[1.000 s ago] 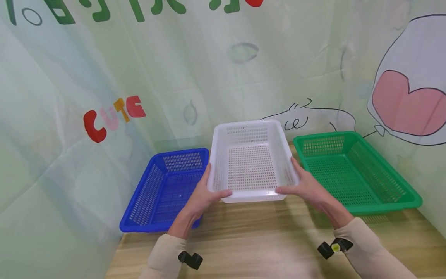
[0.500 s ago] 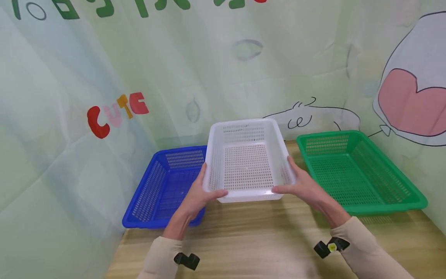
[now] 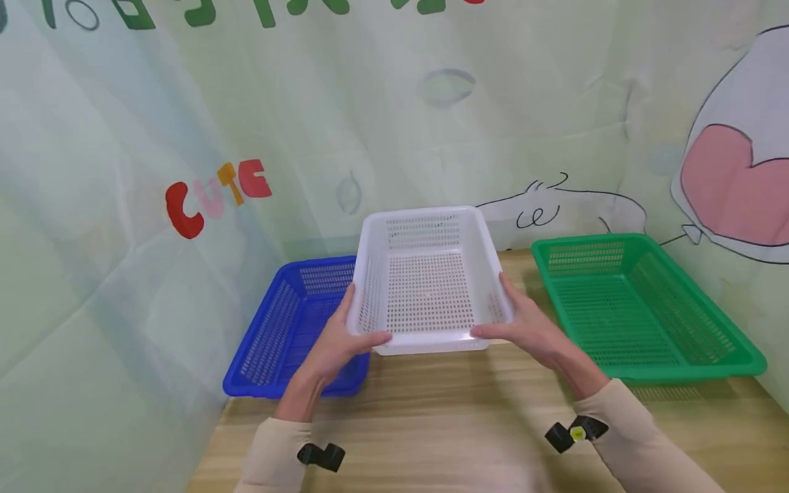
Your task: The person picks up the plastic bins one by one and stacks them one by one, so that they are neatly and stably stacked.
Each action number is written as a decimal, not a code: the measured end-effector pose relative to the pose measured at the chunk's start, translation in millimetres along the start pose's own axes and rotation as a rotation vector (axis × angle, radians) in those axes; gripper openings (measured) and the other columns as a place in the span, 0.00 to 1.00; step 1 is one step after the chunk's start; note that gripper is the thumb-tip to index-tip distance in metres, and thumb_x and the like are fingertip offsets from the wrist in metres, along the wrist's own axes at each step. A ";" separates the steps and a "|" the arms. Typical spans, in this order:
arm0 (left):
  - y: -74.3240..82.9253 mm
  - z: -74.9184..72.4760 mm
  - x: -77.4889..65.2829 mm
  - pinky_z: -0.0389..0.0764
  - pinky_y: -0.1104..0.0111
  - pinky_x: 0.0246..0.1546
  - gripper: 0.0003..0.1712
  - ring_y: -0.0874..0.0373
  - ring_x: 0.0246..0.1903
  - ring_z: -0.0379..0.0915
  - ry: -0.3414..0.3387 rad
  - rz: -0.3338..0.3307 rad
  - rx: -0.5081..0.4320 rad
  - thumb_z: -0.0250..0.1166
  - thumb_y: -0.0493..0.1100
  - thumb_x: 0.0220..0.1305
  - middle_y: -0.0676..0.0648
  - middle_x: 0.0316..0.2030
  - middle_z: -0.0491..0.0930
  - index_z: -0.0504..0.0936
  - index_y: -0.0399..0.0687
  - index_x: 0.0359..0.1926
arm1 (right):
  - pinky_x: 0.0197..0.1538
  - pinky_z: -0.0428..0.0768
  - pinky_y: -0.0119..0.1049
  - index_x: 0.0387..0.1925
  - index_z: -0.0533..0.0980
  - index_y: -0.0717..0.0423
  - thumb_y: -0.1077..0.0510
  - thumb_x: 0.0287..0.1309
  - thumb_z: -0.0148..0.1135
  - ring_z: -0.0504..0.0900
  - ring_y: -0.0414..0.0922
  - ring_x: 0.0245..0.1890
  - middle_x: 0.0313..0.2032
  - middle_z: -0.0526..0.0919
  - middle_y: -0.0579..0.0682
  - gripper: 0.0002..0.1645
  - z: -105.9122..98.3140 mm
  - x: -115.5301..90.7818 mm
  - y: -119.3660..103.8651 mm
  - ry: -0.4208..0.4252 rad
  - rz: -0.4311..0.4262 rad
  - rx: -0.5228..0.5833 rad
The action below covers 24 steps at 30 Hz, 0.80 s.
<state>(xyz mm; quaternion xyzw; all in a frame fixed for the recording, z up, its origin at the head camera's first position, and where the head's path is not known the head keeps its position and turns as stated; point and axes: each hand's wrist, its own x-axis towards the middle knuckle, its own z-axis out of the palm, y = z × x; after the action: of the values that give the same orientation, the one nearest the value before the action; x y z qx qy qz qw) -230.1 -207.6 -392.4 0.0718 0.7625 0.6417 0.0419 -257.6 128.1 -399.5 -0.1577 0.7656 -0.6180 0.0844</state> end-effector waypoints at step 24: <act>1.8 -72.1 -20.2 0.82 0.52 0.47 0.63 0.30 0.61 0.66 -0.048 0.020 0.013 0.74 0.37 0.58 0.34 0.69 0.60 0.40 0.66 0.80 | 0.58 0.75 0.47 0.80 0.38 0.49 0.52 0.47 0.80 0.78 0.59 0.55 0.58 0.77 0.58 0.73 59.6 19.1 -27.1 -0.051 -0.052 0.025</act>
<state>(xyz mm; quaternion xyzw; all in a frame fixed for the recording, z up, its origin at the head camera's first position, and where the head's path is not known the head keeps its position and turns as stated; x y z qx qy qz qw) -221.3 -280.7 -378.7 0.0953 0.7646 0.6351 0.0534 -252.3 61.6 -385.0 -0.1921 0.7510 -0.6254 0.0896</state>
